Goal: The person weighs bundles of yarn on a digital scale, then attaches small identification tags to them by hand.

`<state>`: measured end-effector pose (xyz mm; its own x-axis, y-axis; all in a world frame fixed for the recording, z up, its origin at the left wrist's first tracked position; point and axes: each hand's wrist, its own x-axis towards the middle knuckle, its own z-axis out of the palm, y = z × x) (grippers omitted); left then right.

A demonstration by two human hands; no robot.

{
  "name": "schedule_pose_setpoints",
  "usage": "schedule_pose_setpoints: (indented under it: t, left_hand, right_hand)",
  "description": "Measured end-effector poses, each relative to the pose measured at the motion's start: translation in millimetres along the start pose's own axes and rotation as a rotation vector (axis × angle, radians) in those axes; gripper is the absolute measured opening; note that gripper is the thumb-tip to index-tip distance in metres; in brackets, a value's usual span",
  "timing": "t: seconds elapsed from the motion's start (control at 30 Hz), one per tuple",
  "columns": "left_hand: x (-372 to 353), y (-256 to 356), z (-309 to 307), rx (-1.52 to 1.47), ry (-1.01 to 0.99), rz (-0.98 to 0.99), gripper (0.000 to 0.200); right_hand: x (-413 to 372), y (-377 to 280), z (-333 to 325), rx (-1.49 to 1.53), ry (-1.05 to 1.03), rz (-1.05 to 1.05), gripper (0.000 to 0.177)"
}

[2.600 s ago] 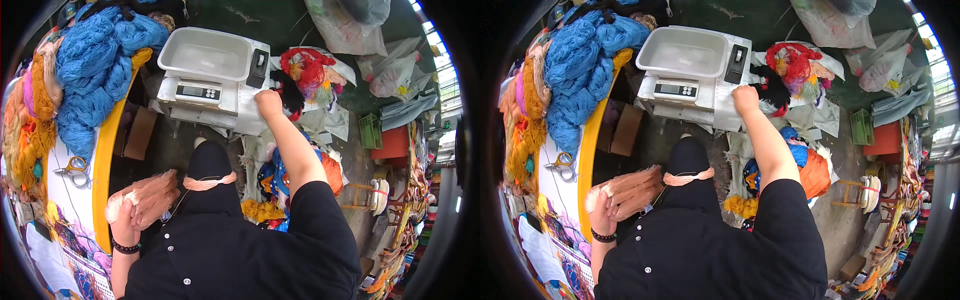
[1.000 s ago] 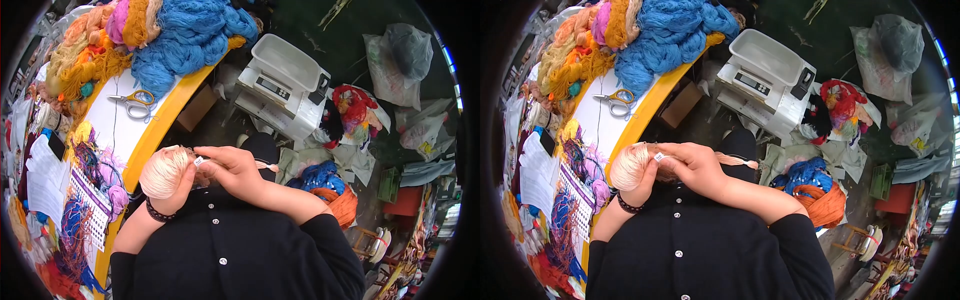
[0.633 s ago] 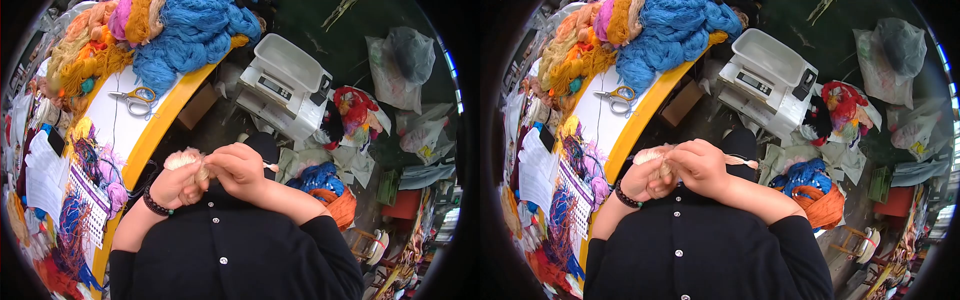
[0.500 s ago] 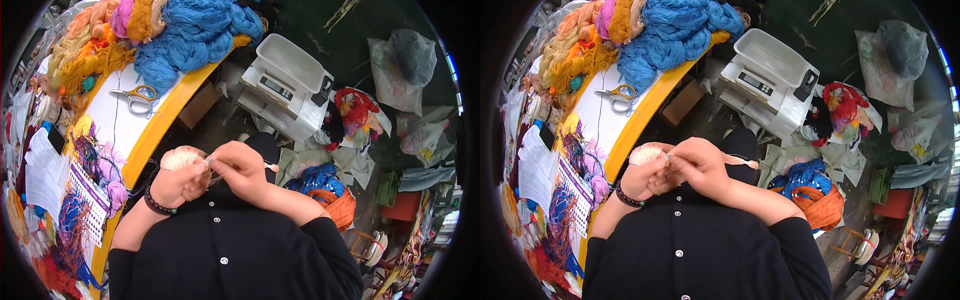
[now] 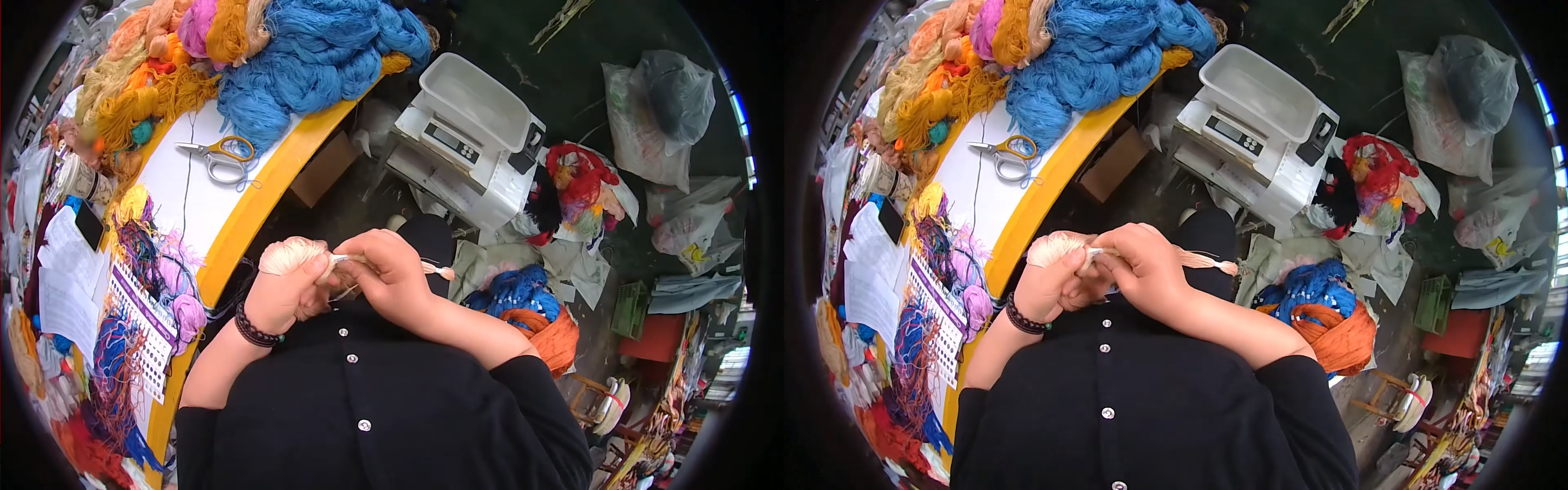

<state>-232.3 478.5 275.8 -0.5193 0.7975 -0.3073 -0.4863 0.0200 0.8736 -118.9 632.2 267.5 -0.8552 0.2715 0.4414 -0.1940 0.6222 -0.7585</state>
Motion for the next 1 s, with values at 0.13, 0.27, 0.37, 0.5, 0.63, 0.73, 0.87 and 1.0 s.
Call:
schedule_pose_setpoints:
  t: [0.13, 0.27, 0.37, 0.5, 0.63, 0.73, 0.87, 1.0]
  left_hand:
    - [3.8, -1.7, 1.2, 0.501, 0.02, 0.458, 0.01]
    - [3.4, -3.7, -0.2, 0.754, 0.066, 0.588, 0.024]
    - [0.5, -2.7, -8.7, -0.148, -0.133, -0.178, 0.024]
    - [-0.9, -0.1, -9.8, 0.179, -0.147, 0.124, 0.011]
    - [-2.0, -1.4, -9.1, 0.846, -0.061, 0.652, 0.013]
    - [0.2, -2.2, -8.1, 0.411, 0.019, 0.57, 0.014]
    - [12.0, 3.5, -51.1, 0.188, -0.08, 0.196, 0.021]
    - [9.2, 22.8, -84.4, 0.141, -0.289, -0.072, 0.042]
  right_hand:
    - [-3.4, -4.2, 5.3, 0.506, -0.083, 0.501, 0.017]
    - [-0.1, -3.4, -1.4, 0.166, -0.085, 0.19, 0.015]
    - [-0.4, -2.2, -1.2, -0.081, 0.012, -0.019, 0.01]
    - [-8.9, 1.8, 6.6, 0.815, -0.17, 0.549, 0.014]
    - [-12.3, 8.1, 0.9, 0.989, -0.268, 0.727, 0.012]
    - [-10.4, 14.1, -36.7, 0.751, -0.178, 0.823, 0.025]
    - [-41.9, 65.9, -122.7, 0.581, 0.258, 0.859, 0.03]
    - [-90.3, 58.7, -190.0, 0.232, 0.623, 0.823, 0.034]
